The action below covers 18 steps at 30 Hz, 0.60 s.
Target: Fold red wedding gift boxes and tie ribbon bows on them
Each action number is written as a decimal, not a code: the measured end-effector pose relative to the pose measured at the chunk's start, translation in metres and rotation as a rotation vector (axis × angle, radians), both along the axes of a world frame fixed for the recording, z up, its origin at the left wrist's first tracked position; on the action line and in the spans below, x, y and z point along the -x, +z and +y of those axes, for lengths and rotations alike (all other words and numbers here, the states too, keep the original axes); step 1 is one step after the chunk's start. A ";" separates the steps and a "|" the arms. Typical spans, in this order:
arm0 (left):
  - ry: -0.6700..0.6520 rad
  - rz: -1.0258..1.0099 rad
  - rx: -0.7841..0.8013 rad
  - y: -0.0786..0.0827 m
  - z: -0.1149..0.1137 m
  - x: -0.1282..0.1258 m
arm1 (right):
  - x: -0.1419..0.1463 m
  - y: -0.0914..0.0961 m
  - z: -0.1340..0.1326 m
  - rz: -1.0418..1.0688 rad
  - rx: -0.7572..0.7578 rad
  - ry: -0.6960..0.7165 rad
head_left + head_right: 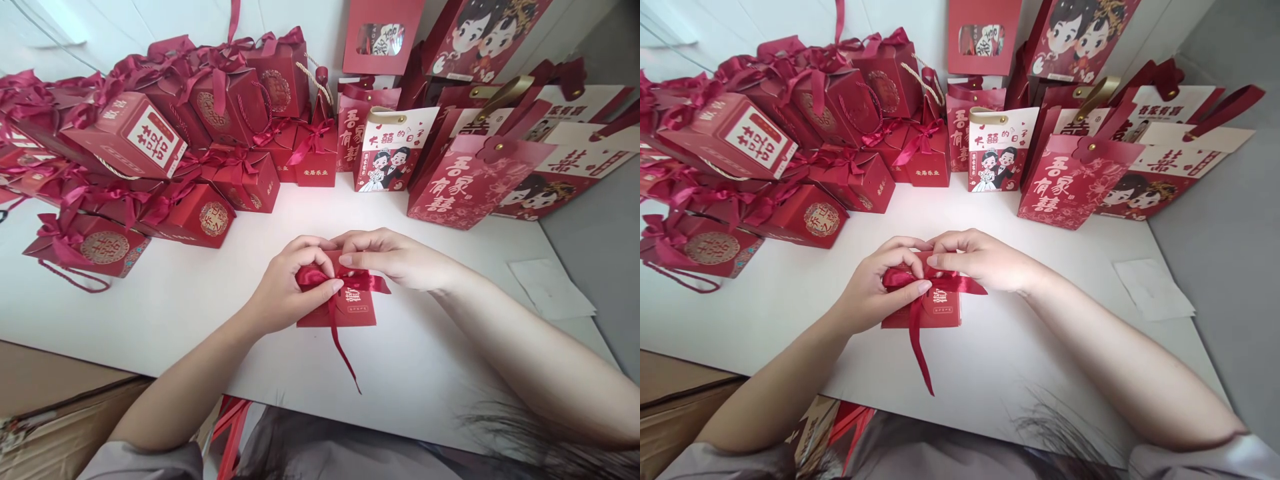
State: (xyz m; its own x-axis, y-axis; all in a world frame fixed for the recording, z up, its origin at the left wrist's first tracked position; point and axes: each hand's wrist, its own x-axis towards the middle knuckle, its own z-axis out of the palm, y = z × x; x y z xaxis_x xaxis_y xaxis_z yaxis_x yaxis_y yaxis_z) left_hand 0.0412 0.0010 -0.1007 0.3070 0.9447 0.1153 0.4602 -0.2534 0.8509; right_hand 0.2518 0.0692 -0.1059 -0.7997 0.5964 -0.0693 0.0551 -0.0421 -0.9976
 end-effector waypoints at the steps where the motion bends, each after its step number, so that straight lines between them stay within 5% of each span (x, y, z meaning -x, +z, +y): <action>1: -0.006 0.001 0.009 0.000 0.000 0.000 | 0.000 -0.001 0.000 0.023 0.031 -0.003; 10: -0.030 0.014 0.009 0.001 0.001 0.000 | 0.007 -0.006 -0.003 0.119 0.260 -0.097; 18: -0.150 -0.076 0.037 0.003 0.004 0.010 | -0.010 0.000 0.010 0.054 0.152 0.085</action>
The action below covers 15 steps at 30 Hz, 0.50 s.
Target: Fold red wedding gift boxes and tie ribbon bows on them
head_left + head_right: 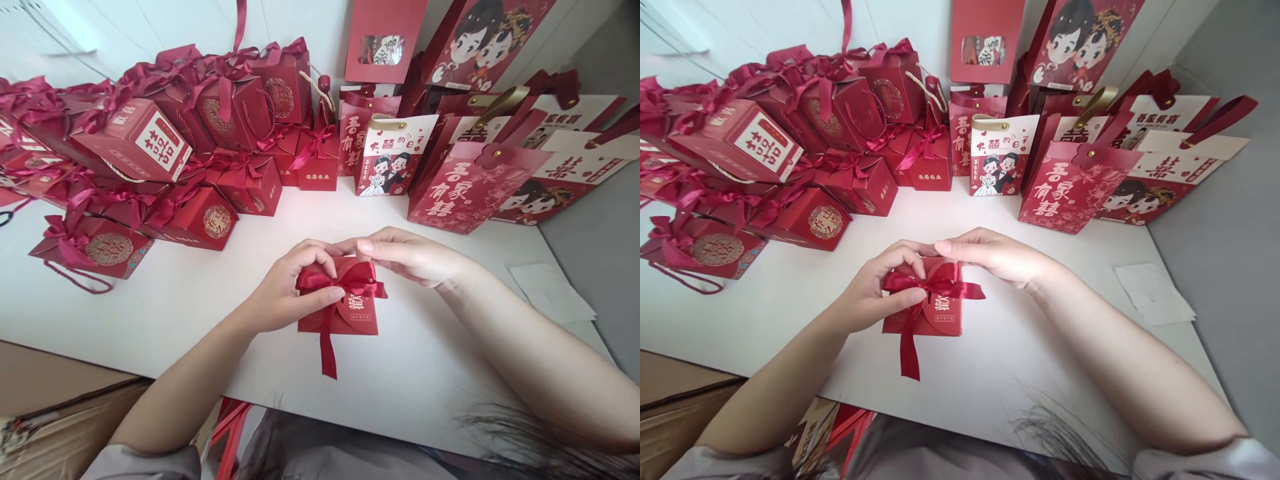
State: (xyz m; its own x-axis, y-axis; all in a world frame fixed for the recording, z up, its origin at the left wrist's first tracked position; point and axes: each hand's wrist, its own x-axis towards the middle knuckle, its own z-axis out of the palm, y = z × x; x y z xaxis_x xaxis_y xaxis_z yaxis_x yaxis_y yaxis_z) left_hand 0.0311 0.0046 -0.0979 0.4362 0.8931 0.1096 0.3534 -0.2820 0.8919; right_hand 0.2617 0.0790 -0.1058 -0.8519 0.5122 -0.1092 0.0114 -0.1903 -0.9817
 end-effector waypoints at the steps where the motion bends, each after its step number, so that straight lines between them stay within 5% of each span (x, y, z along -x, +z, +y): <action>1: -0.018 -0.011 -0.008 0.000 0.001 0.003 | -0.003 0.003 0.001 -0.009 -0.024 0.017; 10: -0.064 -0.016 0.009 0.002 0.012 0.020 | -0.005 0.012 0.001 -0.075 -0.222 0.026; 15: 0.059 -0.021 0.076 -0.001 0.010 0.015 | -0.008 0.012 0.004 -0.111 -0.313 0.067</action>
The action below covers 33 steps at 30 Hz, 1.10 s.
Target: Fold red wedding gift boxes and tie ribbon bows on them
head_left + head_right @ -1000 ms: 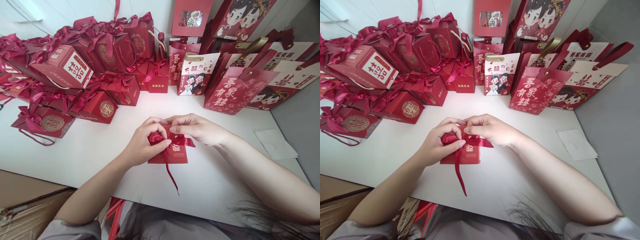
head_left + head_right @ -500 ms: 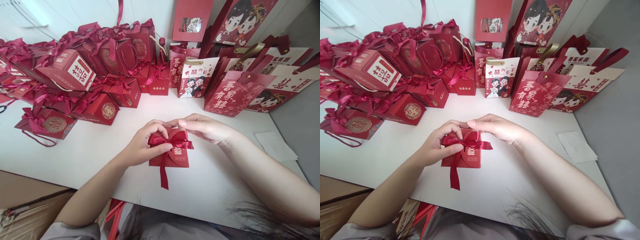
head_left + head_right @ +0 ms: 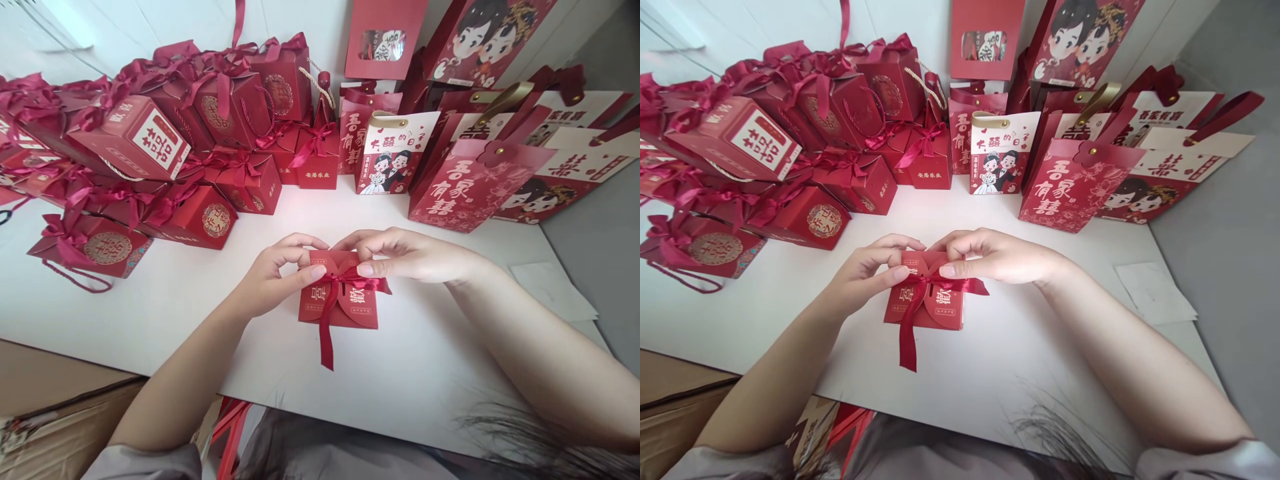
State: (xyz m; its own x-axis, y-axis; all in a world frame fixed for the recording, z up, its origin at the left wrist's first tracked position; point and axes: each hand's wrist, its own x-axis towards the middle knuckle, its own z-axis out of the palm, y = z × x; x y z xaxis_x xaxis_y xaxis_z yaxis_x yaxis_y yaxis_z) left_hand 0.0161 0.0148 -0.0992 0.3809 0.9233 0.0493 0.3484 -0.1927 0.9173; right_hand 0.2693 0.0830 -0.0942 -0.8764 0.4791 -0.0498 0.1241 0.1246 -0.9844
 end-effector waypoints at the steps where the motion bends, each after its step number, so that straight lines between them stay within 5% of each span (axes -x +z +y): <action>1: 0.038 0.013 0.000 -0.001 -0.001 -0.002 | -0.001 0.001 0.000 -0.004 -0.020 0.005; 10: 0.129 0.096 -0.025 -0.002 0.001 -0.003 | 0.006 -0.003 -0.005 0.063 -0.119 -0.184; 18: 0.073 -0.075 0.054 -0.008 0.006 0.001 | 0.002 -0.008 0.000 0.078 0.050 0.038; 23: 0.221 0.038 -0.147 -0.010 0.007 0.001 | 0.004 -0.005 -0.002 0.119 0.078 0.039; 27: 0.368 0.296 -0.505 0.007 -0.013 -0.008 | 0.006 -0.005 -0.004 0.132 0.055 0.003; 30: 0.324 0.611 -0.709 0.023 -0.035 -0.016 | 0.007 -0.005 -0.005 0.118 0.026 -0.001; 33: 0.246 0.768 -0.689 0.030 -0.050 -0.021 | 0.007 -0.006 -0.004 0.109 0.007 -0.012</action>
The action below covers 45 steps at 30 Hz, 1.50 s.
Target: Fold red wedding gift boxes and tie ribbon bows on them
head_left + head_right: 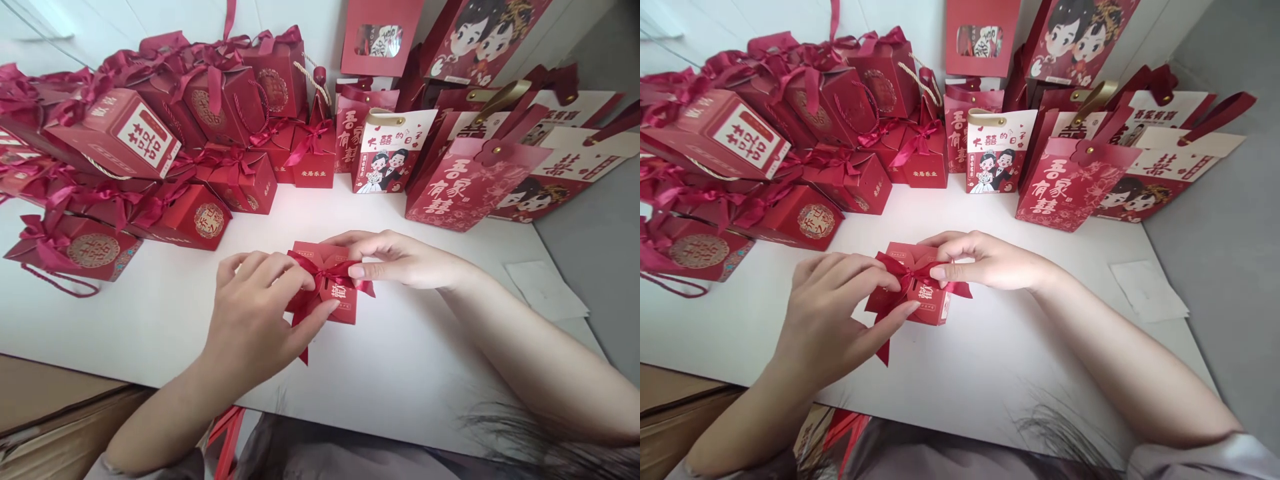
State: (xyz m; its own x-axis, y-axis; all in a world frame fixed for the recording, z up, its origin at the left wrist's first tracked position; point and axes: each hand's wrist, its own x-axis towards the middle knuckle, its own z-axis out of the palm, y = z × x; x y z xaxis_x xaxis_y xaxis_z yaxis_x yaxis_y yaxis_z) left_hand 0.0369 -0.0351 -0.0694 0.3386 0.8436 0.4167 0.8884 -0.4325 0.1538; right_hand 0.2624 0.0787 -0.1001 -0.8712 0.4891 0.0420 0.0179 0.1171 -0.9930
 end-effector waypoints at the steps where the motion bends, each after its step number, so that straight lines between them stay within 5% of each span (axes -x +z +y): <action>1: 0.008 0.030 0.028 0.001 -0.003 -0.001 | 0.000 0.000 0.000 -0.002 0.001 -0.001; 12: -0.009 -0.071 0.122 -0.004 -0.007 0.003 | -0.002 -0.001 0.002 -0.025 -0.038 -0.046; 17: 0.031 -0.147 0.043 -0.009 -0.004 0.004 | -0.002 -0.002 0.004 -0.029 -0.040 -0.033; 23: -0.055 -0.219 0.069 -0.010 0.002 0.010 | -0.002 -0.006 0.005 -0.061 -0.022 -0.048; 35: -0.314 0.195 -0.063 0.000 0.006 0.019 | 0.002 -0.005 0.001 -0.062 -0.015 -0.085; 45: -0.373 0.287 -0.047 0.008 0.007 0.023 | 0.006 -0.006 0.001 -0.041 -0.001 -0.118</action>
State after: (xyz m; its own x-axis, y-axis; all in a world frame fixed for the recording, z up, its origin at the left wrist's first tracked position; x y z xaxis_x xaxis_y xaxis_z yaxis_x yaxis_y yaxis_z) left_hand 0.0138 -0.0283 -0.0618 0.7222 0.6249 0.2966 0.6746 -0.7311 -0.1022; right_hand 0.2567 0.0798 -0.1065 -0.8083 0.5887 0.0083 0.0722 0.1131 -0.9910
